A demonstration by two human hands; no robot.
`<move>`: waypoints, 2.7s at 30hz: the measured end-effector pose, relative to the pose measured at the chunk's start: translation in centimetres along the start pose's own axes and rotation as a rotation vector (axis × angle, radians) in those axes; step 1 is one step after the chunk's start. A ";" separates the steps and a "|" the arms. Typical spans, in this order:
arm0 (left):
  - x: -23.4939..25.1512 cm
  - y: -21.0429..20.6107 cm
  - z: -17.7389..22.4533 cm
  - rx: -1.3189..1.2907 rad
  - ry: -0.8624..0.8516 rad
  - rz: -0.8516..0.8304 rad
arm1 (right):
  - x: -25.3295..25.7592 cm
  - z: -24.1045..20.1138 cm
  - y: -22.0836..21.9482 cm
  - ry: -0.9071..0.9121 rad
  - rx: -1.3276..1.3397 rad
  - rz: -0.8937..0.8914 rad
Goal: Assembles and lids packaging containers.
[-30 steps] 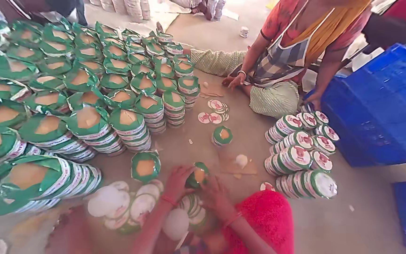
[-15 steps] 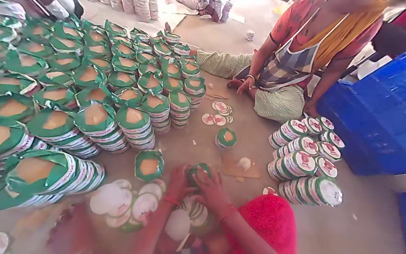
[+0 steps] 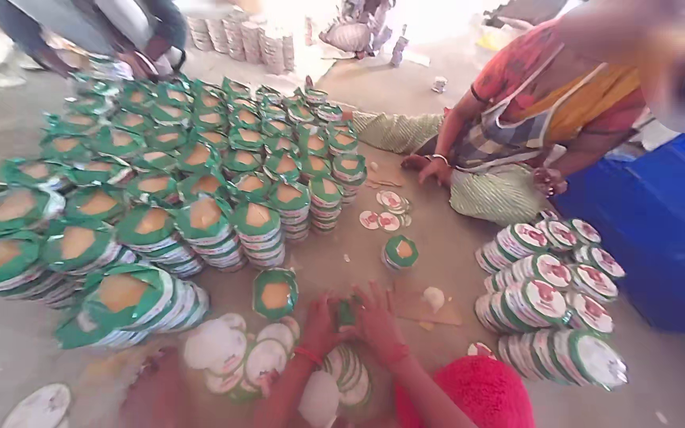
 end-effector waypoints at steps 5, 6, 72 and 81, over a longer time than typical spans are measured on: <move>-0.1 0.9 1.4 0.061 0.151 -0.054 | -1.7 -1.2 -1.9 0.256 -0.140 0.215; -0.2 1.0 1.5 0.073 0.164 -0.059 | -2.1 -1.1 -2.2 0.277 -0.157 0.244; 1.6 -0.9 3.3 -0.134 0.466 0.031 | -1.0 -1.8 -2.5 -0.023 0.158 0.039; 1.2 -1.6 2.0 -0.200 0.390 0.081 | -1.2 -0.7 -3.8 -0.048 0.295 0.030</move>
Point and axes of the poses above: each hand's wrist, its own x-axis towards the middle knuckle, its own y-axis out of the back of the hand, z = x × y, the point moved 1 cm from there along x, towards the middle knuckle, and after that the axes turned 10 degrees about -x, right-handed, at the moved point
